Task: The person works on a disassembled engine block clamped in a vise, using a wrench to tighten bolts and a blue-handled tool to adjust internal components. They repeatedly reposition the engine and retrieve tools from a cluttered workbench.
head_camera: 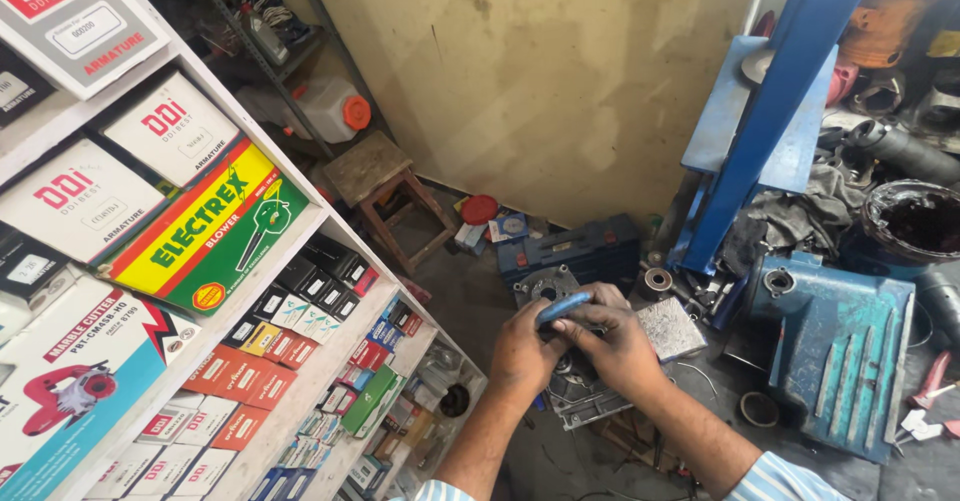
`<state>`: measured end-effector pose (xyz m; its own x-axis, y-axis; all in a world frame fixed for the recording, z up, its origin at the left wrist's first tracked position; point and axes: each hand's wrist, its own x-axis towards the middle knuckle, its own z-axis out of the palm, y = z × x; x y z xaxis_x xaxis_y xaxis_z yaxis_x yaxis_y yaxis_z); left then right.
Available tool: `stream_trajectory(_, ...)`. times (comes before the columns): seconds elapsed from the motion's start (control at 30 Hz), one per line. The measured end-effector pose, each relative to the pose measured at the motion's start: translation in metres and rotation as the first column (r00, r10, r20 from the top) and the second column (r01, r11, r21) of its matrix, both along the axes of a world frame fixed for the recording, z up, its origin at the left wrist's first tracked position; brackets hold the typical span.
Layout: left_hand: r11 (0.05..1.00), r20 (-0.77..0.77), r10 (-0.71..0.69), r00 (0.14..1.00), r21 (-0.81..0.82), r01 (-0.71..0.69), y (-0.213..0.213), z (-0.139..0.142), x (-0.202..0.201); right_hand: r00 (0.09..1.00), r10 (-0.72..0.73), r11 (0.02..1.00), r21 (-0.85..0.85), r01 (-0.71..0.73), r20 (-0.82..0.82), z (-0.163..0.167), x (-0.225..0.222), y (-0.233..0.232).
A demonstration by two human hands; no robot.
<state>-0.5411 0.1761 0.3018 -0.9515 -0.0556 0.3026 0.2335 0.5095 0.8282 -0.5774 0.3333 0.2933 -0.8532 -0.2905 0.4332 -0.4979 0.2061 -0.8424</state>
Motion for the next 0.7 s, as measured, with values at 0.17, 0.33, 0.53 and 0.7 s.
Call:
stream_trajectory(0.17,0.996,0.071,-0.087,0.994,0.002,0.087,-0.011,-0.007,0.001,1.000,-0.006,1.000,-0.015,0.006,-0.026,-0.004,-0.003,0.001)
stream_trajectory(0.33,0.991,0.144,-0.055,0.988,0.128,0.036,-0.009,-0.007,0.002,0.999,0.006,0.986,-0.165,0.001,0.046,-0.009,0.001,-0.001)
stream_trajectory(0.53,1.000,0.131,-0.018,0.991,-0.022,0.021,-0.016,-0.002,0.002,0.985,0.056,0.989,-0.143,-0.033,0.162,-0.006,0.009,-0.003)
stream_trajectory(0.7,0.921,-0.065,-0.201,0.978,-0.354,0.166,-0.040,-0.003,0.000,0.992,-0.012,0.996,-0.091,0.024,0.127,-0.004,0.012,-0.007)
